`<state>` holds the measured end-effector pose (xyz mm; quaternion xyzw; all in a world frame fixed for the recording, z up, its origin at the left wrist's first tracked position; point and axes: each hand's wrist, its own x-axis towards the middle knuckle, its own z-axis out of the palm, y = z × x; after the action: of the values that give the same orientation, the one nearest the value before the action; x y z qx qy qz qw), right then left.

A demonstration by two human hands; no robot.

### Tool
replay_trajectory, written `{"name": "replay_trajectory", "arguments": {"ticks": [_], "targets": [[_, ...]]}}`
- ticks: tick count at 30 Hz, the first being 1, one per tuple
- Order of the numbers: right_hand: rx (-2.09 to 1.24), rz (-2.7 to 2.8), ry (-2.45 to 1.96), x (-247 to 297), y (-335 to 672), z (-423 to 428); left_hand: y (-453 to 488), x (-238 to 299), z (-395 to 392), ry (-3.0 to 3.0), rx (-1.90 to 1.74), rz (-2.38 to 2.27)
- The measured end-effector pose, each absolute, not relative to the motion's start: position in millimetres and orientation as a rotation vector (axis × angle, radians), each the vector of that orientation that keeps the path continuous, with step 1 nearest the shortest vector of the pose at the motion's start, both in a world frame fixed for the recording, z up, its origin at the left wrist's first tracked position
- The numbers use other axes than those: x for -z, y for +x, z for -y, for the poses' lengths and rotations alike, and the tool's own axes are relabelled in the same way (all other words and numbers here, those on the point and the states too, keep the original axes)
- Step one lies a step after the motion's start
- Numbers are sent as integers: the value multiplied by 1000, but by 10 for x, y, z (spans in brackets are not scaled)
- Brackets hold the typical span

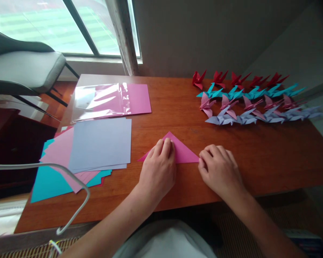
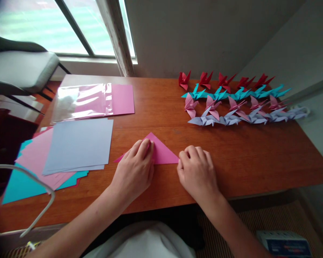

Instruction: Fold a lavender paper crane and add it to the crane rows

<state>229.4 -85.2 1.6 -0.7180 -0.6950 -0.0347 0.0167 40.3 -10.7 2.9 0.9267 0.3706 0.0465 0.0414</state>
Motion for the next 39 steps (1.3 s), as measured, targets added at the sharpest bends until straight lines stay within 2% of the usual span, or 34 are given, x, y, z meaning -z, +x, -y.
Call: {"name": "replay_trajectory", "arguments": {"ticks": [5, 13, 20, 31, 39], "targets": [[227, 2094, -2357, -21, 2578, 1038, 411, -29, 103, 2842, -172, -1123], [-30, 2081, -1988, 18, 1986, 576, 442, -45, 117, 2859, -125, -1151], [-57, 2100, -1970, 199, 1943, 460, 422, -26, 88, 2780, -168, -1160], [-38, 2053, -1901, 277, 1980, 457, -237, -63, 59, 2816, -113, -1388], [-67, 2025, -1877, 278, 1986, 457, -337, -45, 275, 2869, -232, -1457]]}}
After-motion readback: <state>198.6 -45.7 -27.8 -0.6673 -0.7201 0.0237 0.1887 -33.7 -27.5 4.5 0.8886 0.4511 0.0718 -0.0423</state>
